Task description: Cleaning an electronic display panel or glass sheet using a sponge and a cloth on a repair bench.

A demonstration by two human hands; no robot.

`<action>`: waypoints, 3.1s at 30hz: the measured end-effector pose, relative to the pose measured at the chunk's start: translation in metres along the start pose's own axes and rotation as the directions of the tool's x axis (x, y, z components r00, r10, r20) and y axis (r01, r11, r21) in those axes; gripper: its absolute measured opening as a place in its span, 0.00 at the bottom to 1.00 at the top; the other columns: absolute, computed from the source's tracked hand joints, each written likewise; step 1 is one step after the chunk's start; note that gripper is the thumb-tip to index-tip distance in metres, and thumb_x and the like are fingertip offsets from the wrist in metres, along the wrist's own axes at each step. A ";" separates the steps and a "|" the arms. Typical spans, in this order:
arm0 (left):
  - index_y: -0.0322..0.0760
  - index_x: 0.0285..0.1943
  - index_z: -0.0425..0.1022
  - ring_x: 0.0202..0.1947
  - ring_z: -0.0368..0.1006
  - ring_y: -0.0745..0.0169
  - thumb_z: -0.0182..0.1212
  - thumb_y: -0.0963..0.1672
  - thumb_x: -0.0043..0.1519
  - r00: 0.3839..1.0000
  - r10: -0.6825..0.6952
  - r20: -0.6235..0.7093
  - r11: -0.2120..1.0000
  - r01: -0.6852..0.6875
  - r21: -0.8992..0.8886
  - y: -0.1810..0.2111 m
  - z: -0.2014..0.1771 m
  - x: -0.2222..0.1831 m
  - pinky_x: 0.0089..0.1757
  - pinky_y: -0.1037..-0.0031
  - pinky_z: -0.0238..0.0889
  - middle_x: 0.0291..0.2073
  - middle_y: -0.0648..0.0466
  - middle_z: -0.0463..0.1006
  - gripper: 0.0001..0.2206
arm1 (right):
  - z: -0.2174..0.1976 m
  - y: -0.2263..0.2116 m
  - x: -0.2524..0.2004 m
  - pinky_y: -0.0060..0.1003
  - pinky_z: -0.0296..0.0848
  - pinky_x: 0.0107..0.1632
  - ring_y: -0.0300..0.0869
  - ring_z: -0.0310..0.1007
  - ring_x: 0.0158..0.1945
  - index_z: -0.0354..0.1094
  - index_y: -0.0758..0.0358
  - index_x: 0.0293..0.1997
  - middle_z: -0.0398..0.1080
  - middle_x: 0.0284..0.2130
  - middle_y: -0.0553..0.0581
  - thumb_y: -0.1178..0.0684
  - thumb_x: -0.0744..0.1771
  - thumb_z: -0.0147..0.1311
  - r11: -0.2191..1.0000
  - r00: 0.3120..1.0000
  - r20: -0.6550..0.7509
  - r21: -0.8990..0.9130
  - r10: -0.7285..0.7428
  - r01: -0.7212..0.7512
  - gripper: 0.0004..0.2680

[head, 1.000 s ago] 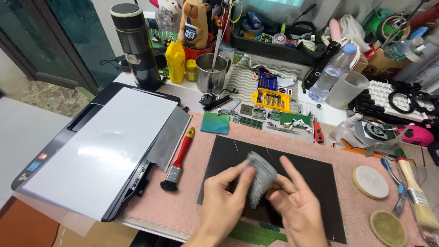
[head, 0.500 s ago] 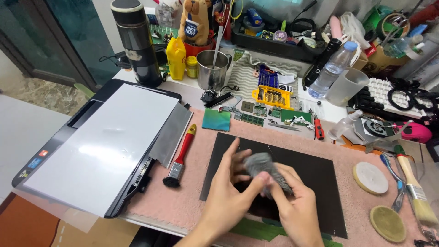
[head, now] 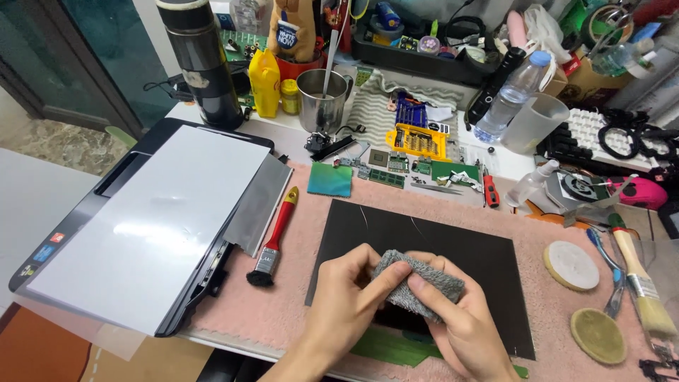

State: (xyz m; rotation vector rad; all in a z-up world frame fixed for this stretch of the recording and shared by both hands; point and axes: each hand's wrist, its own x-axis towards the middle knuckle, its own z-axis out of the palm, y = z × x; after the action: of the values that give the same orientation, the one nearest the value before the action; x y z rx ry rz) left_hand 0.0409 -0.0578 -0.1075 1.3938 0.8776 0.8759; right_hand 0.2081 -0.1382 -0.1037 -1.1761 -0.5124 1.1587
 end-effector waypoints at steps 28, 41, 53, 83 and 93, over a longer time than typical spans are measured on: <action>0.51 0.40 0.75 0.35 0.77 0.67 0.75 0.37 0.47 0.892 -0.257 0.371 0.684 -0.103 0.722 0.020 -0.127 0.031 0.37 0.70 0.67 0.31 0.64 0.82 0.18 | 0.053 0.072 0.154 0.55 0.51 0.85 0.62 0.51 0.87 0.58 0.74 0.82 0.55 0.83 0.76 0.75 0.60 0.43 -0.252 0.666 0.730 -0.681 -0.156 0.687 0.35; 0.52 0.48 0.77 0.42 0.83 0.65 0.87 0.40 0.39 0.928 -0.144 0.343 0.627 -0.182 0.757 -0.005 -0.131 0.037 0.41 0.70 0.74 0.40 0.64 0.86 0.29 | 0.046 0.067 0.133 0.60 0.38 0.87 0.69 0.39 0.89 0.40 0.77 0.87 0.41 0.85 0.83 0.73 0.60 0.45 -0.215 0.585 0.811 -0.569 0.012 0.794 0.39; 0.52 0.68 0.74 0.64 0.74 0.53 0.96 0.49 0.38 0.925 -0.007 0.379 0.474 -0.331 0.816 -0.019 -0.133 0.041 0.52 0.51 0.67 0.61 0.60 0.78 0.46 | 0.051 0.058 0.060 0.57 0.37 0.88 0.66 0.39 0.89 0.42 0.75 0.87 0.41 0.86 0.80 0.70 0.67 0.42 -0.081 0.577 0.816 -0.574 0.026 0.815 0.33; 0.56 0.81 0.75 0.71 0.69 0.52 0.95 0.51 0.44 0.908 -0.138 0.396 0.521 -0.273 0.809 -0.007 -0.131 0.041 0.63 0.55 0.58 0.70 0.64 0.84 0.50 | 0.024 0.007 0.070 0.62 0.56 0.88 0.56 0.69 0.82 0.71 0.61 0.75 0.71 0.76 0.64 0.77 0.64 0.49 0.510 0.199 0.967 -0.253 0.159 0.822 0.29; 0.62 0.81 0.75 0.76 0.65 0.60 0.95 0.47 0.47 0.911 -0.244 0.332 0.553 -0.151 0.820 0.010 -0.126 0.038 0.66 0.57 0.54 0.74 0.66 0.82 0.48 | -0.018 -0.015 0.060 0.66 0.62 0.87 0.60 0.72 0.80 0.76 0.62 0.70 0.74 0.73 0.66 0.82 0.61 0.45 0.542 0.234 0.964 -0.266 0.130 0.797 0.32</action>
State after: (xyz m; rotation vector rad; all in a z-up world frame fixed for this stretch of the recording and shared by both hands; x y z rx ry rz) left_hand -0.0566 0.0311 -0.0967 2.2742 1.0357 0.0066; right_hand 0.2522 -0.0917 -0.1114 -0.7381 -2.3647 1.0548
